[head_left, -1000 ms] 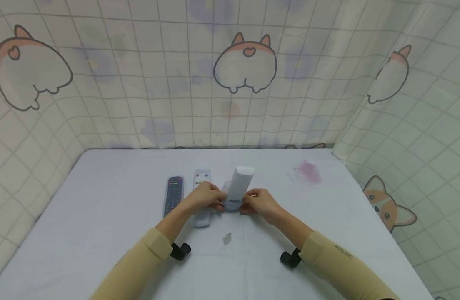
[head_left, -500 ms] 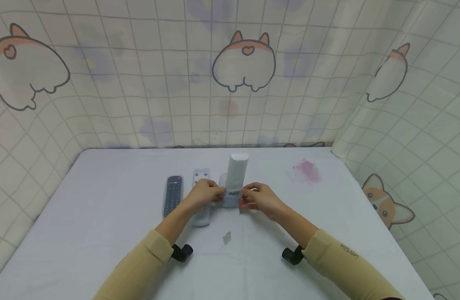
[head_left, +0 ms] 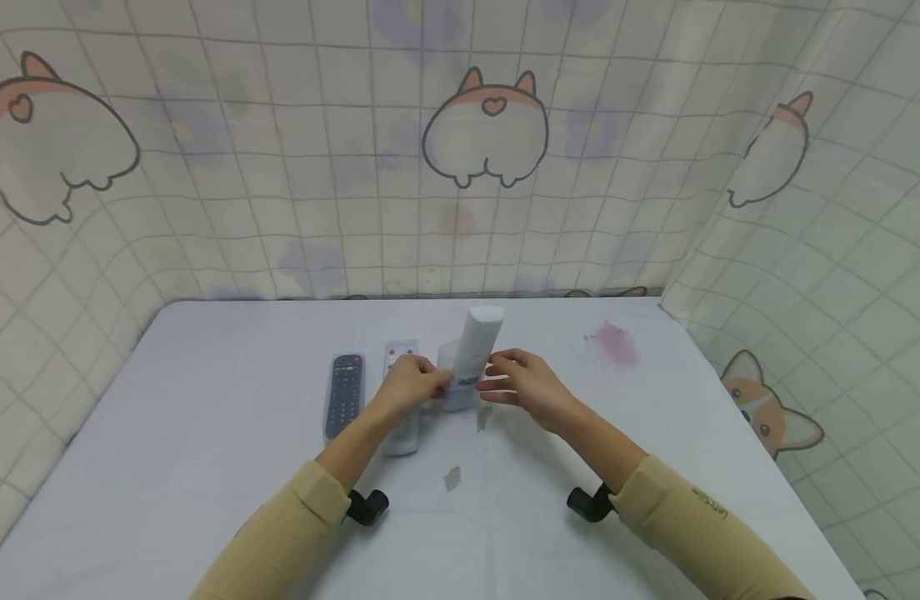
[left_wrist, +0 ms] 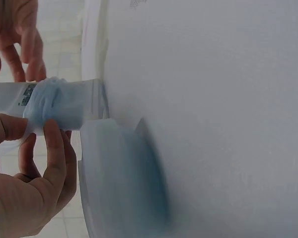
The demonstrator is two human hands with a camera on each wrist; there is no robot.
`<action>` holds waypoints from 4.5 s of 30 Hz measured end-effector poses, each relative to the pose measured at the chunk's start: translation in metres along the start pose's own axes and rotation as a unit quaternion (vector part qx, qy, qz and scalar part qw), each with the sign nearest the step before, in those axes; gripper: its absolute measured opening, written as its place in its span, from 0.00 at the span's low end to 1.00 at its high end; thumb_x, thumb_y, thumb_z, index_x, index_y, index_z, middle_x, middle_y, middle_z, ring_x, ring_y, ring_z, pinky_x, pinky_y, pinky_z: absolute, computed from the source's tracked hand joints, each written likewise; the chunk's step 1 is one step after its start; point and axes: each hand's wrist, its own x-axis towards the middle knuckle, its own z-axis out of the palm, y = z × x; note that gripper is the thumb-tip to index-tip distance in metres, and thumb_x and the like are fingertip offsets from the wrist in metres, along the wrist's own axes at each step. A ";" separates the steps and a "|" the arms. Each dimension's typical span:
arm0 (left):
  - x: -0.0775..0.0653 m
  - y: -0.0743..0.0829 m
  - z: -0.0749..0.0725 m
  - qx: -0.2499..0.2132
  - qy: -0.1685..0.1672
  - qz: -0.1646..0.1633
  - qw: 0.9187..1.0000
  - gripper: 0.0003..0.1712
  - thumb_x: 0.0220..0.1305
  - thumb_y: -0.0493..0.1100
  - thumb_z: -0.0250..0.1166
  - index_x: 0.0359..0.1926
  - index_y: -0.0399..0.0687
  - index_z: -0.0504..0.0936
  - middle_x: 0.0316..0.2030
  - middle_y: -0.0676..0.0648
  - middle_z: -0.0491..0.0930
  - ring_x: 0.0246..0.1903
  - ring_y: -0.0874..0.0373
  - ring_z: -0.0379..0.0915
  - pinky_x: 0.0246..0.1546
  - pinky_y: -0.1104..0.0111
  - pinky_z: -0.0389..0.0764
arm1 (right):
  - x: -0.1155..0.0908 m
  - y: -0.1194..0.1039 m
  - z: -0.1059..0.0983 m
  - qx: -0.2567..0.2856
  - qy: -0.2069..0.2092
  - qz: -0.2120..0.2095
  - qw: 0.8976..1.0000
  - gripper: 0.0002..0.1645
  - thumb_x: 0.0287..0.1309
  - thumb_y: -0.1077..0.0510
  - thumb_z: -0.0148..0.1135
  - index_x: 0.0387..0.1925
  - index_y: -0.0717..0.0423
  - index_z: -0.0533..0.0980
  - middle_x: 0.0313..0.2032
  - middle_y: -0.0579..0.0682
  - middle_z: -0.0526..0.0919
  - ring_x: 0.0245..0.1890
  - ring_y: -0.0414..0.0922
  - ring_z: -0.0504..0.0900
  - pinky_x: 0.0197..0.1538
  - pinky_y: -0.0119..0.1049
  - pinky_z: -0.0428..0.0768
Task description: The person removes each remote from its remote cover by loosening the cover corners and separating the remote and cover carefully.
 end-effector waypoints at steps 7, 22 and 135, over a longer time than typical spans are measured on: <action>0.000 0.006 0.000 0.022 0.050 0.018 0.998 0.11 0.66 0.46 0.68 0.31 0.42 0.83 0.30 0.47 0.83 0.31 0.54 0.74 0.30 0.64 0.74 | -0.007 -0.019 -0.003 0.076 -0.014 -0.041 0.996 0.35 0.83 0.43 0.38 0.68 0.71 0.63 0.63 0.70 0.70 0.61 0.64 0.77 0.54 0.47 0.83; 0.005 0.006 0.001 0.014 0.201 0.175 0.964 0.08 0.59 0.34 0.70 0.29 0.40 0.77 0.44 0.40 0.86 0.39 0.49 0.84 0.35 0.63 0.85 | -0.013 -0.032 -0.002 0.130 -0.029 -0.006 0.991 0.29 0.78 0.61 0.53 0.69 0.78 0.60 0.65 0.67 0.67 0.58 0.55 0.80 0.60 0.41 0.79; 0.021 -0.006 -0.021 0.032 0.161 0.184 0.969 0.19 0.61 0.47 0.77 0.51 0.48 0.85 0.51 0.39 0.75 0.45 0.46 0.77 0.41 0.56 0.81 | 0.005 0.009 0.028 -0.012 0.105 -0.146 0.984 0.20 0.71 0.66 0.61 0.61 0.72 0.74 0.56 0.65 0.78 0.56 0.57 0.82 0.52 0.35 0.83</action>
